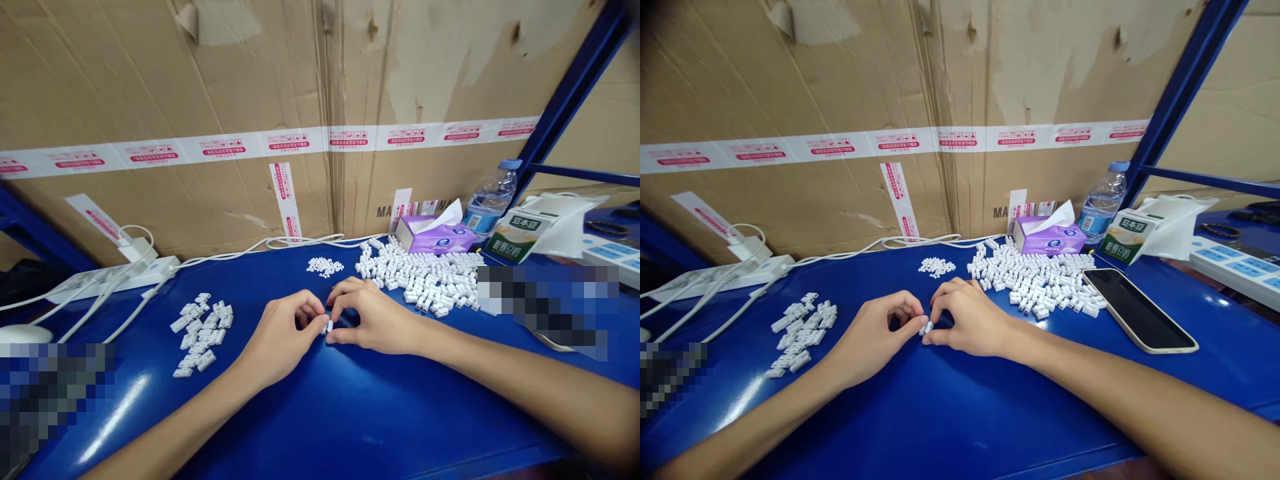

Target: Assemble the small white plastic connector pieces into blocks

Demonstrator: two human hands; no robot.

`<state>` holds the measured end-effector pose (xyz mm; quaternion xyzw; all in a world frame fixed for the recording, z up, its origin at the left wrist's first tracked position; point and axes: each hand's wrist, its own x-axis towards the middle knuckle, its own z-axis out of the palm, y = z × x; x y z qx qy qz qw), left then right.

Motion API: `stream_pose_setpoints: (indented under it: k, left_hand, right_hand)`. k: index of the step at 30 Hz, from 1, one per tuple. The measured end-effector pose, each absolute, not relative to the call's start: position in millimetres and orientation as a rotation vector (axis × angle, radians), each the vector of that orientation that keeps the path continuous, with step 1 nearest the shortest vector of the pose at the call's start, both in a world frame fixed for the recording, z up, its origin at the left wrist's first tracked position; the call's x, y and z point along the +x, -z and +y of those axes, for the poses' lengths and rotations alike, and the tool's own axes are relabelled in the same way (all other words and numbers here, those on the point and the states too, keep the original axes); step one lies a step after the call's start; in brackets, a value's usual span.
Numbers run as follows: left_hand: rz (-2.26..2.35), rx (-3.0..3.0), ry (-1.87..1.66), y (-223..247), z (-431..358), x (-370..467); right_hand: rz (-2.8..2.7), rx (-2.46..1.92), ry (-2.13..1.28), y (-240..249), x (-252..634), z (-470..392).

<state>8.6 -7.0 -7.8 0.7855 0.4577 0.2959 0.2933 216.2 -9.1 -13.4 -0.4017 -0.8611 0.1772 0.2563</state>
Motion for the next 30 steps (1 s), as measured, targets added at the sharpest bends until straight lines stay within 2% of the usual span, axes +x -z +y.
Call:
stream_pose_setpoints:
  k: [10, 30]
  left_hand:
    - [1.069, 2.291, -0.566, -2, 8, -8]
    - [1.048, 2.357, -0.565, -3, 8, -10]
  right_hand:
    - [-2.367, -1.071, -0.475, 13, 217, -5]
    - [-2.376, -1.011, -0.474, 11, 221, -3]
